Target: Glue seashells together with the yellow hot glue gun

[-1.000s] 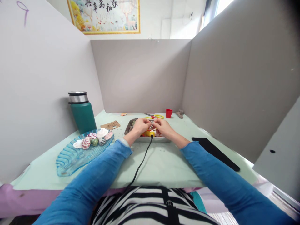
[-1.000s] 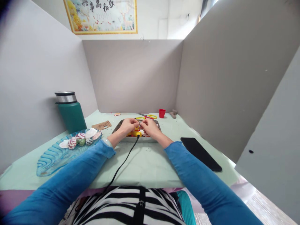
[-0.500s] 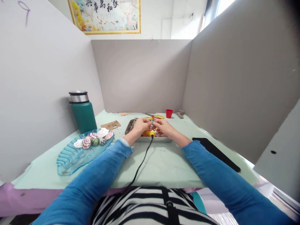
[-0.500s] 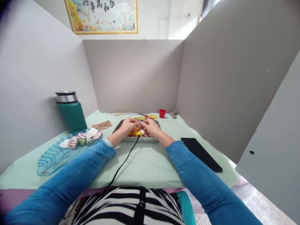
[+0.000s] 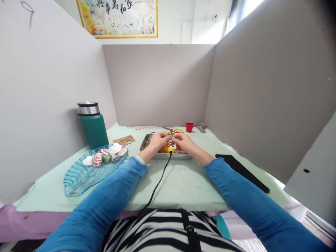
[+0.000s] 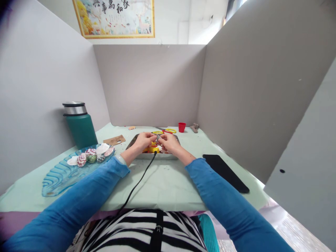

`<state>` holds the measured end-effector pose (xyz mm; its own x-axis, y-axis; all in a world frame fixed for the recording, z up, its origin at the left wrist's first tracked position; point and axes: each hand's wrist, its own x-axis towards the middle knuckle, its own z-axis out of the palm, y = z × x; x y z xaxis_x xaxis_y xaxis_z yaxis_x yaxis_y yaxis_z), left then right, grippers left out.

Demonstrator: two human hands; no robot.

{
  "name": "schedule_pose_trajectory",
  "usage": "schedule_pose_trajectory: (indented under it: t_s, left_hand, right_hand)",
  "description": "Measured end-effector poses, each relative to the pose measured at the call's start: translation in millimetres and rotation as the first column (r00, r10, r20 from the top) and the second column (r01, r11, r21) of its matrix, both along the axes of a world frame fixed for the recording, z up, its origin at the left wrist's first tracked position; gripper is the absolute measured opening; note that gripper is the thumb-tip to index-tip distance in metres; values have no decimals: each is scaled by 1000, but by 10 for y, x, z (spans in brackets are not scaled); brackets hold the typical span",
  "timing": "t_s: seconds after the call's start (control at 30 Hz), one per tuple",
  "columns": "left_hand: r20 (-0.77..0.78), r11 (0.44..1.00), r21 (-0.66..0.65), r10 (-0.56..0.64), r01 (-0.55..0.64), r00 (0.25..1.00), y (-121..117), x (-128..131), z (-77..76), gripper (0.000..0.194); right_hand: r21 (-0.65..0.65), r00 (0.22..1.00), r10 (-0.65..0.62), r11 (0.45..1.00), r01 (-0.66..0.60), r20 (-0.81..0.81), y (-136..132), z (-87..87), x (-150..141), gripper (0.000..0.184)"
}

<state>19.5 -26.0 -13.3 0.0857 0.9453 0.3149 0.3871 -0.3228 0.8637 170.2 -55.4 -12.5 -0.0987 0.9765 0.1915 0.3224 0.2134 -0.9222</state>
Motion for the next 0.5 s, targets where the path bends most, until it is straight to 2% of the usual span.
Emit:
schedule_pose_trajectory:
  t_s: [0.3, 0.5]
  left_hand:
    - [-53, 998, -18, 61, -62, 997, -60, 11, 43, 14]
    - [-44, 997, -19, 72, -73, 996, -80, 13, 69, 12]
  right_hand:
    - [81, 997, -27, 997, 21, 72, 30, -33, 18, 10]
    - [215, 972, -111, 974, 65, 207, 87, -89, 39, 14]
